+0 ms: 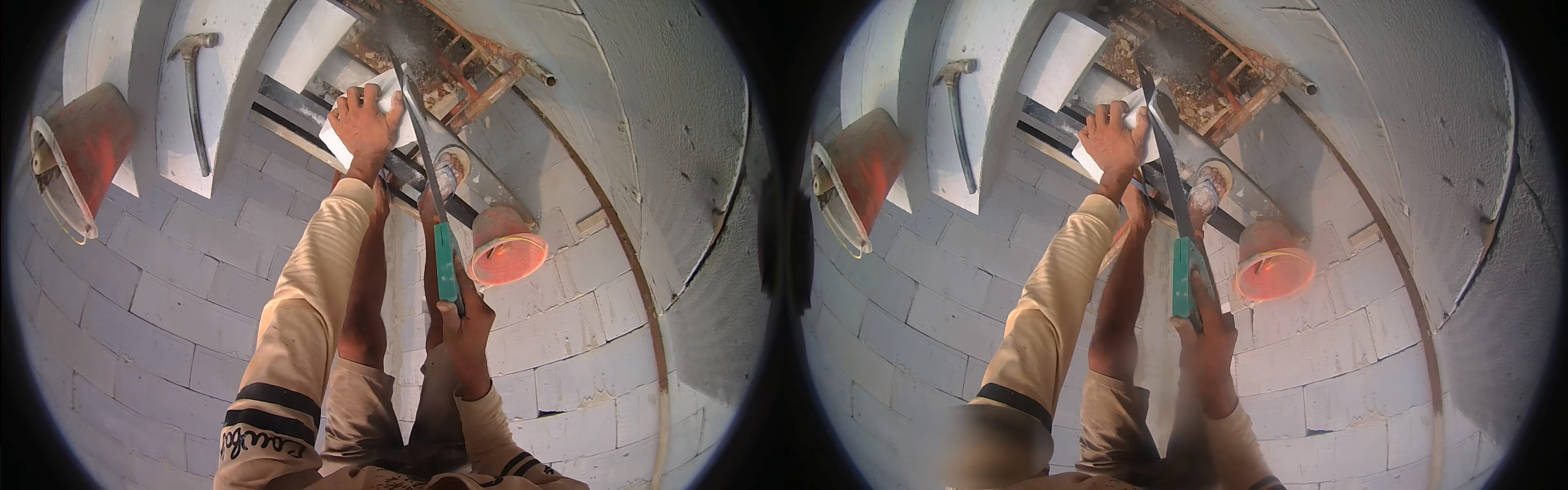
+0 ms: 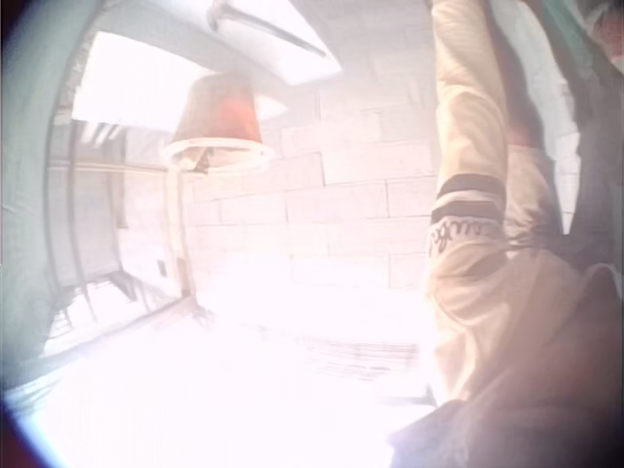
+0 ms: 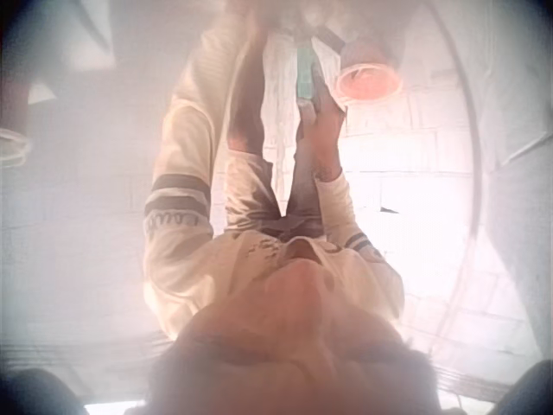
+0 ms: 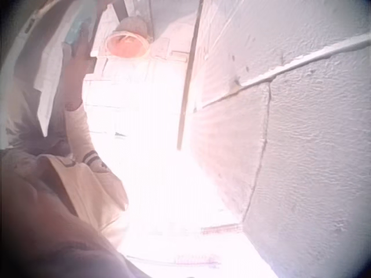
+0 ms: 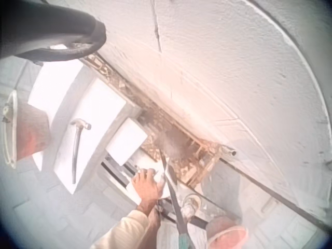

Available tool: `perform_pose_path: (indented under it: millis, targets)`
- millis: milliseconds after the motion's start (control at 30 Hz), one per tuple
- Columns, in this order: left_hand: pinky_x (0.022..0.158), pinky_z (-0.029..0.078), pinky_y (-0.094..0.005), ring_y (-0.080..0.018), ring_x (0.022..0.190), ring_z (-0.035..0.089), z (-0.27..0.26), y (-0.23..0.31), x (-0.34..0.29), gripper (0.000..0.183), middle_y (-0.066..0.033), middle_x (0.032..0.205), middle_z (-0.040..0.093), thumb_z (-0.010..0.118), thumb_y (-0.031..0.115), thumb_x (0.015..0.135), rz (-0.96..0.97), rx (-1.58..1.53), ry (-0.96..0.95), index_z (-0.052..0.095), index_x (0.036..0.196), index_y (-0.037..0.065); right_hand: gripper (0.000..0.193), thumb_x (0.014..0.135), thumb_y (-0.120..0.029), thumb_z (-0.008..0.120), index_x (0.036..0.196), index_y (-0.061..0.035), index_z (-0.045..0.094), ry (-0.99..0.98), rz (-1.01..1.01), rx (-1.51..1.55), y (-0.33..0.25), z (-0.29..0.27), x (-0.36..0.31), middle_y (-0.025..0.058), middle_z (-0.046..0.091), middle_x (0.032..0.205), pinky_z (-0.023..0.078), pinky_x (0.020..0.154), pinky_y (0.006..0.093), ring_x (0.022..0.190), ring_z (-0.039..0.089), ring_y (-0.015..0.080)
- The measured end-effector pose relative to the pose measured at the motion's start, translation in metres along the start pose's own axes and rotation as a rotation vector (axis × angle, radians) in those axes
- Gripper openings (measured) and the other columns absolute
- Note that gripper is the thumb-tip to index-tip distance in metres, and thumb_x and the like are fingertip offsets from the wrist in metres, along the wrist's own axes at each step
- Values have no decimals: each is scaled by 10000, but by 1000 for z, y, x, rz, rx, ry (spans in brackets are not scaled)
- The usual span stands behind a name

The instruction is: The person measures and cuts white foam tiles using a tape measure and hand saw, then applies mortar with a trowel and secures the tiles to a wall with a hammer. The person repeatedly measures, cuts, applies mortar, and hammers tiles into place.

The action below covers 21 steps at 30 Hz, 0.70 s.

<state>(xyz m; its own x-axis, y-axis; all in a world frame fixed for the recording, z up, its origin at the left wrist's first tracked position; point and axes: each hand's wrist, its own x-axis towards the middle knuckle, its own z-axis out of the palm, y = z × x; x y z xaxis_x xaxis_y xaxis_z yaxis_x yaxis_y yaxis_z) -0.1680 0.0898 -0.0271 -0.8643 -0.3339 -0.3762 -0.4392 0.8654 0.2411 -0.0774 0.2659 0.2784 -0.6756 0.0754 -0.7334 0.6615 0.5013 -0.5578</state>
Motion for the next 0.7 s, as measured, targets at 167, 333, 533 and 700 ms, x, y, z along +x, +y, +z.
perform_pose_path:
  millis: [167,333,533,700]
  targets:
    - [969,355,-467,-296,1096,544,5,-2,2,521,-83,1101,597,633,635,940,16,-13,44,710,1138,160,608,1020,-412,701,1460,-2,614,56,-9,12,-3,-4,-21,250,709,1324,614,882,392,1063,763,367]
    - [982,356,-471,-297,1112,545,-3,4,6,520,-85,1122,603,630,635,940,-29,-17,-31,699,1150,165,566,1010,-354,723,1461,-29,613,-77,-8,-74,23,53,138,273,738,1199,597,841,403,1016,755,405]
    - [917,372,-452,-283,1000,568,-1,4,8,470,-76,1046,603,608,610,966,9,74,32,685,1116,171,631,997,-383,734,1476,0,586,26,23,43,-1,0,-6,246,692,1361,570,1026,398,1225,706,391]
    - [891,385,-444,-297,978,575,5,0,7,449,-69,1004,611,605,595,973,44,56,96,693,1048,161,691,1009,-482,700,1470,22,589,38,-86,82,10,-3,0,279,719,1276,614,849,413,1030,779,353]
